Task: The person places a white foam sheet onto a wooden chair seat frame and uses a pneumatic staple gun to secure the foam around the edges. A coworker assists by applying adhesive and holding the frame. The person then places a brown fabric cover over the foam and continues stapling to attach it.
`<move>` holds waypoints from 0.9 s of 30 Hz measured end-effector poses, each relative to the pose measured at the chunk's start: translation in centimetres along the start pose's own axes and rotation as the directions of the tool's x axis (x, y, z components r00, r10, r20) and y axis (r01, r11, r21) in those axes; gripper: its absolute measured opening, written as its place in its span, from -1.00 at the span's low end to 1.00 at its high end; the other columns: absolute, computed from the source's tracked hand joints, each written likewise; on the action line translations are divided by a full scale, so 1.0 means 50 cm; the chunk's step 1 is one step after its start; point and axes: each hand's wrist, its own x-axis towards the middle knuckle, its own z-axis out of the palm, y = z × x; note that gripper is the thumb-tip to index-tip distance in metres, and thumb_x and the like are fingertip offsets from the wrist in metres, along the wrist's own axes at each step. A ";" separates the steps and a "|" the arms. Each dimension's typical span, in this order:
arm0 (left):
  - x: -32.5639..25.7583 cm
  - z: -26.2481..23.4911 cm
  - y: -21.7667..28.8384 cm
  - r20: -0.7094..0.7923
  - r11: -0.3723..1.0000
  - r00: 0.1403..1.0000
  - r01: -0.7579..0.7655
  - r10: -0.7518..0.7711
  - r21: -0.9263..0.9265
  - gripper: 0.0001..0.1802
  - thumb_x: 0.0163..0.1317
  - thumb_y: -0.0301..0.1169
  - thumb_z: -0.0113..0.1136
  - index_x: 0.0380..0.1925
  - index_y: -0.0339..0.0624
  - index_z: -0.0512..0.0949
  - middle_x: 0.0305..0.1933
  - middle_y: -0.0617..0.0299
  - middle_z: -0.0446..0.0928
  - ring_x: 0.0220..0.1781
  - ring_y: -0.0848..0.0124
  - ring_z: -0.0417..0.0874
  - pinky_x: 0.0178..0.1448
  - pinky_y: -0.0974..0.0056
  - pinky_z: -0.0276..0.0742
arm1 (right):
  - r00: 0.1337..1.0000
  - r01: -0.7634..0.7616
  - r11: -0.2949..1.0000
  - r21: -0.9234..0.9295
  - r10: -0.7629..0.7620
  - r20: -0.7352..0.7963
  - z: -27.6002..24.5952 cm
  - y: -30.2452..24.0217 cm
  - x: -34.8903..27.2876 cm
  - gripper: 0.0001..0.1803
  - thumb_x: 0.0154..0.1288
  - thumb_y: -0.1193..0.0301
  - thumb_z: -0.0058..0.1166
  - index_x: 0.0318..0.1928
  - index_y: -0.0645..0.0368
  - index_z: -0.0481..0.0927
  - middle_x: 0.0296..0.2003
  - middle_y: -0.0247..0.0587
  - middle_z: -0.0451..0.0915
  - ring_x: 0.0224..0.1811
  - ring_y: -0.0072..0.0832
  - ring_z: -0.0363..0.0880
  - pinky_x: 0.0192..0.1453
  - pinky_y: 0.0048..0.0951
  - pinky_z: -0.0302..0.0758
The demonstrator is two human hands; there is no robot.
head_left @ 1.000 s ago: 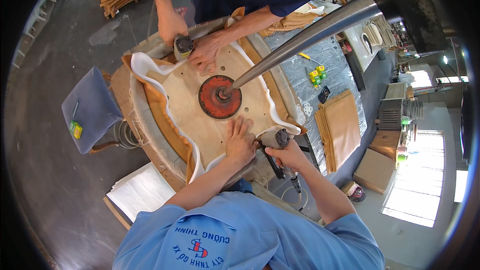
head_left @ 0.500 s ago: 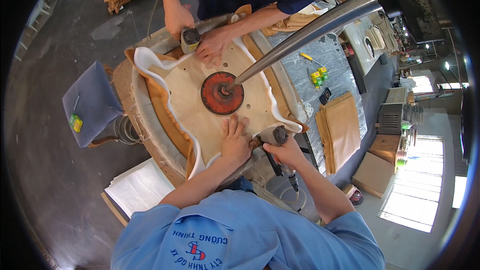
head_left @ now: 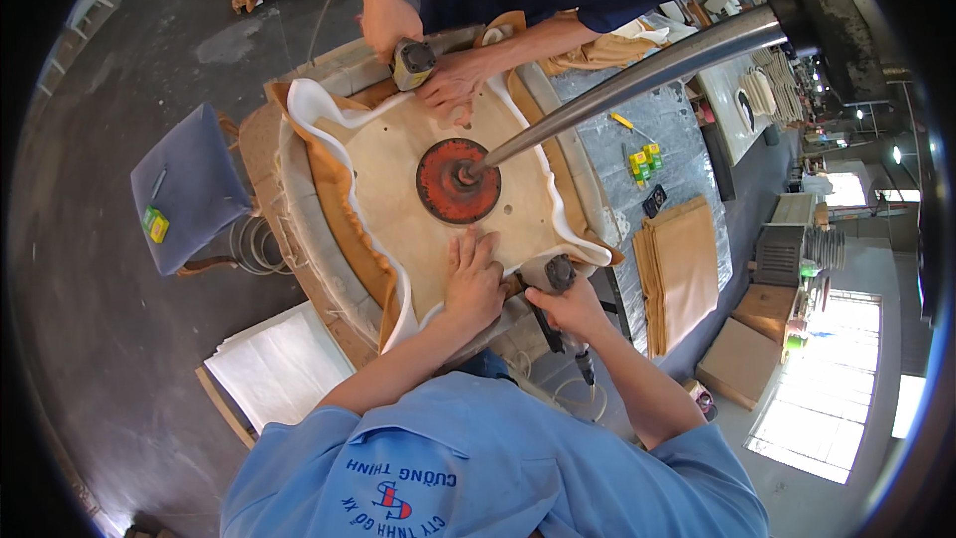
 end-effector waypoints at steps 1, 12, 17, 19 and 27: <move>0.002 -0.001 0.006 0.021 1.000 1.000 0.020 -0.020 0.007 -0.72 0.18 -0.29 0.42 -0.21 -0.26 0.78 0.61 0.09 0.27 0.80 -0.07 -0.08 0.80 -0.26 -0.21 | 1.000 -0.008 1.000 0.002 0.008 0.021 -0.005 0.004 -0.005 -0.73 0.36 0.35 0.46 -0.07 0.23 0.69 -0.54 -0.40 0.59 -0.67 -0.61 0.46 -0.60 -0.44 0.36; -0.002 -0.004 -0.007 0.004 0.999 1.000 -0.001 0.001 -0.035 -0.75 0.18 -0.38 0.37 -0.21 -0.33 0.74 0.61 0.03 0.25 0.79 -0.11 -0.08 0.78 -0.31 -0.19 | 0.999 -0.018 0.998 -0.055 0.016 -0.033 0.016 0.002 -0.002 -0.73 0.33 0.32 0.50 -0.18 0.23 0.70 -0.56 -0.40 0.58 -0.67 -0.59 0.48 -0.59 -0.43 0.38; -0.004 0.000 -0.008 -0.056 0.998 0.998 -0.009 0.005 -0.069 -0.78 0.17 -0.44 0.36 -0.24 -0.37 0.72 0.60 -0.04 0.26 0.79 -0.17 -0.09 0.76 -0.34 -0.16 | 1.000 -0.027 1.000 -0.012 0.027 0.012 0.010 -0.009 -0.013 -0.70 0.33 0.30 0.50 -0.17 0.26 0.69 -0.56 -0.40 0.59 -0.67 -0.60 0.48 -0.59 -0.43 0.39; -0.004 0.003 -0.010 -0.066 0.997 0.998 -0.005 -0.001 -0.082 -0.80 0.17 -0.45 0.35 -0.25 -0.37 0.72 0.60 -0.05 0.26 0.79 -0.18 -0.10 0.76 -0.35 -0.15 | 0.999 -0.019 0.999 -0.030 0.020 0.032 0.014 -0.009 -0.018 -0.70 0.33 0.30 0.50 -0.17 0.26 0.69 -0.56 -0.40 0.59 -0.67 -0.61 0.48 -0.58 -0.44 0.40; -0.010 -0.002 -0.015 -0.064 0.994 0.998 -0.028 0.021 -0.104 -0.84 0.18 -0.47 0.33 -0.26 -0.32 0.72 0.61 -0.04 0.26 0.79 -0.17 -0.06 0.78 -0.31 -0.17 | 0.991 0.113 0.984 -0.138 -0.122 -0.062 0.041 0.024 0.003 -0.71 0.36 0.30 0.47 -0.14 0.25 0.71 -0.58 -0.40 0.58 -0.67 -0.62 0.49 -0.57 -0.44 0.41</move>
